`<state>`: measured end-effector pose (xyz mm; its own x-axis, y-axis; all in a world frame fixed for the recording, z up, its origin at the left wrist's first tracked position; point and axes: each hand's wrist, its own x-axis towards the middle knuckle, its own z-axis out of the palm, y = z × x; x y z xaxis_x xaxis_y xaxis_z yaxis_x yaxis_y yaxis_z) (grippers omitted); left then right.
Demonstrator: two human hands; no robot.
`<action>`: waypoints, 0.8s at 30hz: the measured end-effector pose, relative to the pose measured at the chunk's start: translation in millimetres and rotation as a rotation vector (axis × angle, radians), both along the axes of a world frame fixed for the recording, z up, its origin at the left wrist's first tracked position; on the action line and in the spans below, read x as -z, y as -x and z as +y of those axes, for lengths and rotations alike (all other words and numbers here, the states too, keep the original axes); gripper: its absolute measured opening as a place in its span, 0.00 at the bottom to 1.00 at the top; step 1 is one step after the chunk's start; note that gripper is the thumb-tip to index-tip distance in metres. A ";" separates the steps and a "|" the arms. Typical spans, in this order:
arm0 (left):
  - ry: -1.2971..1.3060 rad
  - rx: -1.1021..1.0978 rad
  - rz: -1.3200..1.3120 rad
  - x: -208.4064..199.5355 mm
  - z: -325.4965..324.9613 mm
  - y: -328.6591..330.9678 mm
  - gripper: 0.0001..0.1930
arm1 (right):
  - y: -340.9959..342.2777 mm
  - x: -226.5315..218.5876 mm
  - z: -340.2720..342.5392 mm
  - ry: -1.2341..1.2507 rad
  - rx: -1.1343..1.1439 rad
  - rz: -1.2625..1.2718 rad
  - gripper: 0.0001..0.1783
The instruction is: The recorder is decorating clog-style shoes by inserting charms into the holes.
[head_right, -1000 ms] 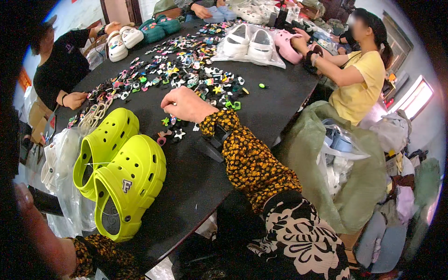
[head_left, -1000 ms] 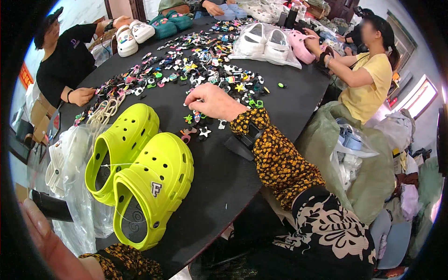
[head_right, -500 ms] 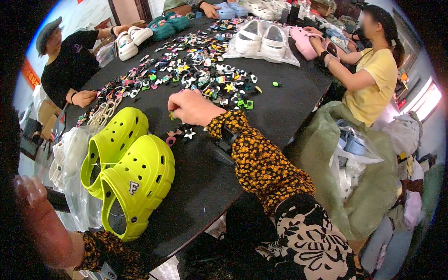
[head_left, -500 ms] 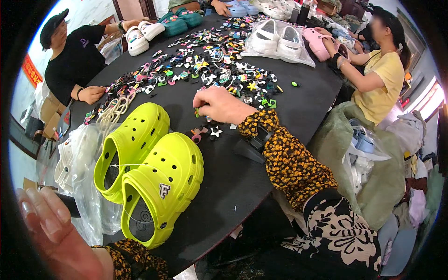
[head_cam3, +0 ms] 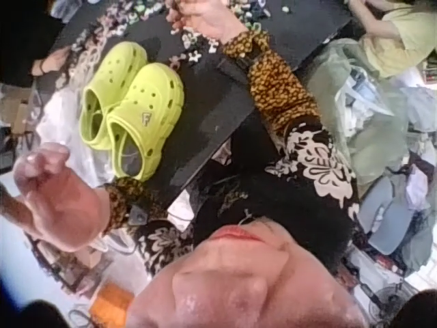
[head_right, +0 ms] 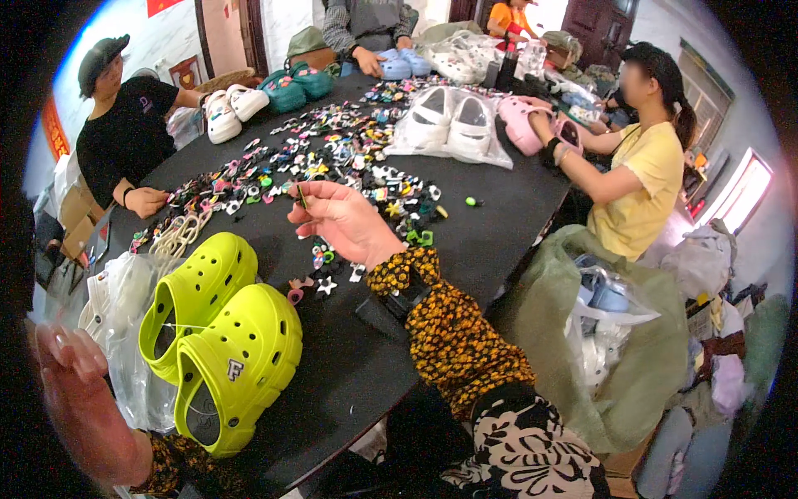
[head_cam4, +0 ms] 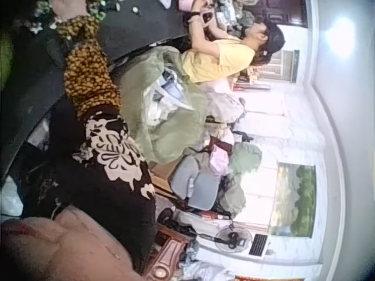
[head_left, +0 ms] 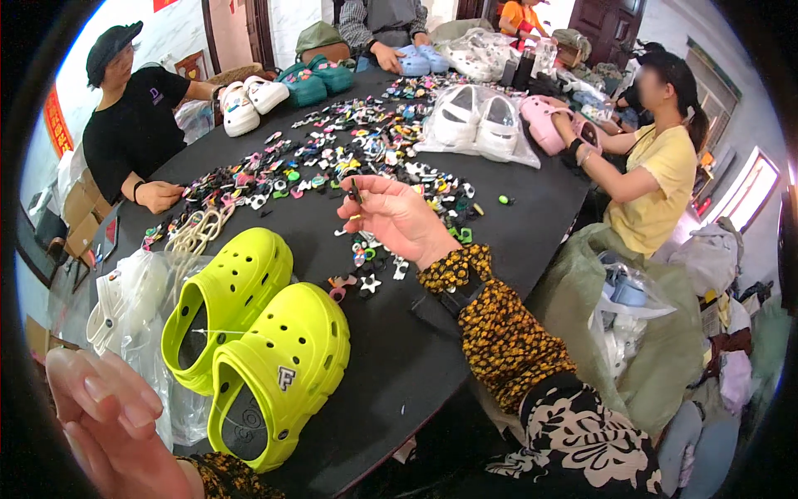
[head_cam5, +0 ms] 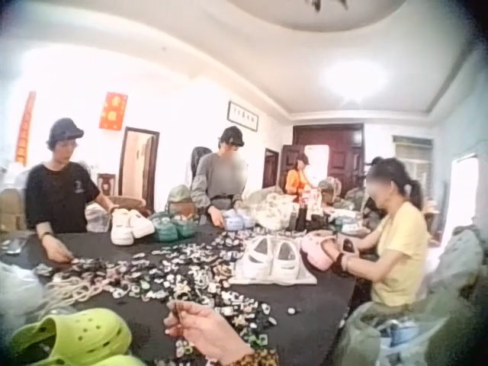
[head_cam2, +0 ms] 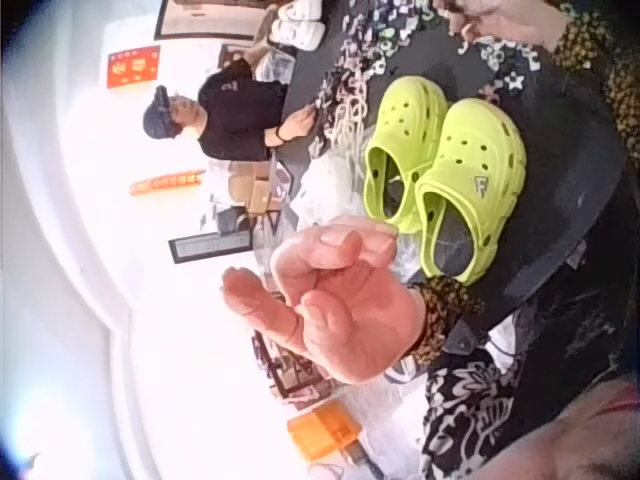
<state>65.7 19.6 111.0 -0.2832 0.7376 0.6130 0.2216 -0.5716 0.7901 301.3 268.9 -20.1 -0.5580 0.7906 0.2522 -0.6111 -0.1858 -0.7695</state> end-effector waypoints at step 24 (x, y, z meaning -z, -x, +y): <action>0.052 0.079 -0.049 -4.6 11.3 8.0 0.15 | -3.5 17.2 15.4 -0.566 0.491 -0.751 0.11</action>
<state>57.6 30.9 115.6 -0.2519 0.7890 0.5604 0.1375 -0.5440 0.8278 304.8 284.3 -37.4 -0.3750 0.8466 0.3777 0.1459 0.4562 -0.8778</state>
